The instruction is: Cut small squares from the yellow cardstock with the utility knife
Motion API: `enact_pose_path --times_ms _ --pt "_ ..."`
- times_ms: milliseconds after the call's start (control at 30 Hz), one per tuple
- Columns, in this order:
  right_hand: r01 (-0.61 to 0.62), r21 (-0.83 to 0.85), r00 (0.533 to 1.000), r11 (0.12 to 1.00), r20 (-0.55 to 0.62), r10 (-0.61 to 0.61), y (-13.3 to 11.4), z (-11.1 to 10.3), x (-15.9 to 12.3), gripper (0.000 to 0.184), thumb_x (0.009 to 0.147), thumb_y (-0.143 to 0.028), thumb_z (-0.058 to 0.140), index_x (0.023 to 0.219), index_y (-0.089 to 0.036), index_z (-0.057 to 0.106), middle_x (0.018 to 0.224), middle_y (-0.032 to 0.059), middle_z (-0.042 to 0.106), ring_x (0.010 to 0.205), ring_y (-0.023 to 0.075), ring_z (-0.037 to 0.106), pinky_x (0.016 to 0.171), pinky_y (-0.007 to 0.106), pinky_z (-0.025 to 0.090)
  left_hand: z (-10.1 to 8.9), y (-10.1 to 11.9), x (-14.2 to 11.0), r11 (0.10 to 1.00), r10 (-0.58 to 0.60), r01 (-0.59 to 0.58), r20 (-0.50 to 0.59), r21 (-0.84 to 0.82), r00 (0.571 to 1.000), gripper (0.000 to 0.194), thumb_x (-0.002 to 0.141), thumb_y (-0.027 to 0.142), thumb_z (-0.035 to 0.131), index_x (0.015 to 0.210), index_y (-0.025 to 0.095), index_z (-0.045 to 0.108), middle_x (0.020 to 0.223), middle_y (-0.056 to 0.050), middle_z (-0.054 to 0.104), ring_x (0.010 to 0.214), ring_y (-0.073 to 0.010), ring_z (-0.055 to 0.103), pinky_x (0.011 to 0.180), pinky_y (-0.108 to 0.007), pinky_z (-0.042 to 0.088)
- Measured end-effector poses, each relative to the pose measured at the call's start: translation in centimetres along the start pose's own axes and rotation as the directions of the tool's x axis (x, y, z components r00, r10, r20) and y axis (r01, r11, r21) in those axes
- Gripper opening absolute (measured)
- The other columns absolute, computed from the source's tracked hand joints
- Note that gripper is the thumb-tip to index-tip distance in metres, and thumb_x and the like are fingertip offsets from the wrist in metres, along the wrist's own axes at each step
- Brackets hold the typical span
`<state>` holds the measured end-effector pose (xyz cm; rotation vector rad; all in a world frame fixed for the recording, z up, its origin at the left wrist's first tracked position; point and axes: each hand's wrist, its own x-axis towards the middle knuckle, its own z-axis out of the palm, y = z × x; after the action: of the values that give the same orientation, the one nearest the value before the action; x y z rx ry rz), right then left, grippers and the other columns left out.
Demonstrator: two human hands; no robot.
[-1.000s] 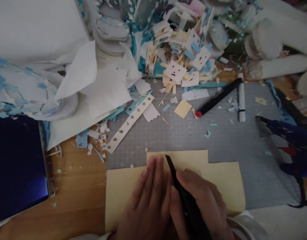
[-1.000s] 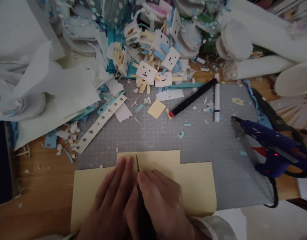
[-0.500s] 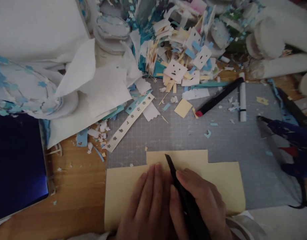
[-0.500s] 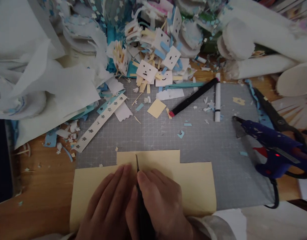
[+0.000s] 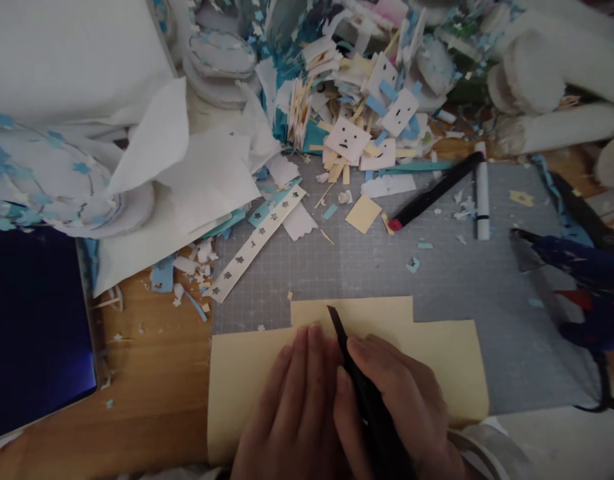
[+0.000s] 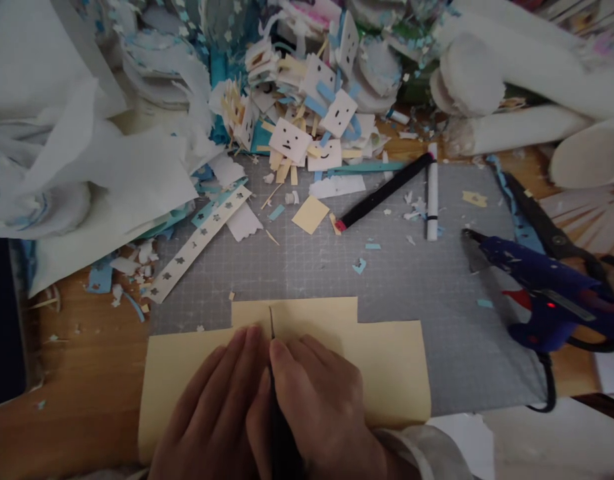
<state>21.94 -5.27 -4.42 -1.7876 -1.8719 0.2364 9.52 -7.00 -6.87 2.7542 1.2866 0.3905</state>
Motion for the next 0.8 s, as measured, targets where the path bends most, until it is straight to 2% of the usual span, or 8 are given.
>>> enact_pose_path --times_ms 133,233,367,467,800 --pt "-0.031 -0.01 0.999 0.999 0.04 0.032 0.15 0.3 0.18 0.014 0.079 -0.017 0.045 0.085 -0.023 0.056 0.061 0.0023 0.064 0.055 0.0221 0.062 0.056 0.035 0.053 0.18 0.11 -0.07 0.999 -0.031 0.03 -0.044 -0.019 0.999 0.039 0.092 0.012 0.03 0.113 0.0 0.06 0.12 -0.021 0.062 0.119 -0.0312 0.054 0.106 -0.04 0.032" --pt "0.043 0.029 0.999 0.999 -0.009 -0.042 0.24 0.16 0.29 0.014 0.077 -0.017 0.044 0.081 -0.023 0.056 0.056 0.0015 0.061 0.048 0.0205 0.058 0.046 0.034 0.048 0.25 0.09 -0.03 0.999 -0.049 0.048 -0.049 -0.019 0.998 0.039 0.092 0.012 0.029 0.113 0.001 0.061 0.121 -0.02 0.062 0.119 -0.0296 0.054 0.107 -0.039 0.031" --pt "0.0 0.016 0.997 1.0 0.082 -0.002 0.26 -0.25 0.46 0.015 0.074 -0.014 0.045 0.079 -0.023 0.056 0.058 0.0022 0.063 0.052 0.0209 0.061 0.05 0.034 0.05 0.14 0.01 0.22 0.999 -0.047 0.046 -0.045 -0.025 0.998 0.039 0.092 0.012 0.03 0.113 0.001 0.06 0.121 -0.02 0.062 0.119 -0.0299 0.053 0.106 -0.039 0.031" --pt "0.016 0.005 0.994 1.0 0.109 -0.017 0.24 -0.38 0.48 0.014 0.074 -0.015 0.044 0.079 -0.022 0.055 0.058 0.0024 0.063 0.052 0.021 0.061 0.049 0.034 0.05 0.15 0.01 0.39 0.999 -0.04 0.039 -0.055 -0.027 0.998 0.038 0.091 0.011 0.03 0.114 0.001 0.059 0.121 -0.02 0.062 0.119 -0.0301 0.053 0.106 -0.04 0.032" --pt "0.048 0.001 0.996 0.999 0.078 -0.048 0.09 -0.21 0.58 0.012 0.076 -0.017 0.042 0.081 -0.023 0.051 0.056 0.0023 0.062 0.049 0.0213 0.059 0.048 0.035 0.048 0.2 0.05 0.16 0.998 -0.034 0.032 -0.048 -0.045 0.998 0.039 0.092 0.012 0.029 0.111 0.0 0.061 0.122 -0.022 0.06 0.12 -0.0319 0.051 0.106 -0.041 0.03"
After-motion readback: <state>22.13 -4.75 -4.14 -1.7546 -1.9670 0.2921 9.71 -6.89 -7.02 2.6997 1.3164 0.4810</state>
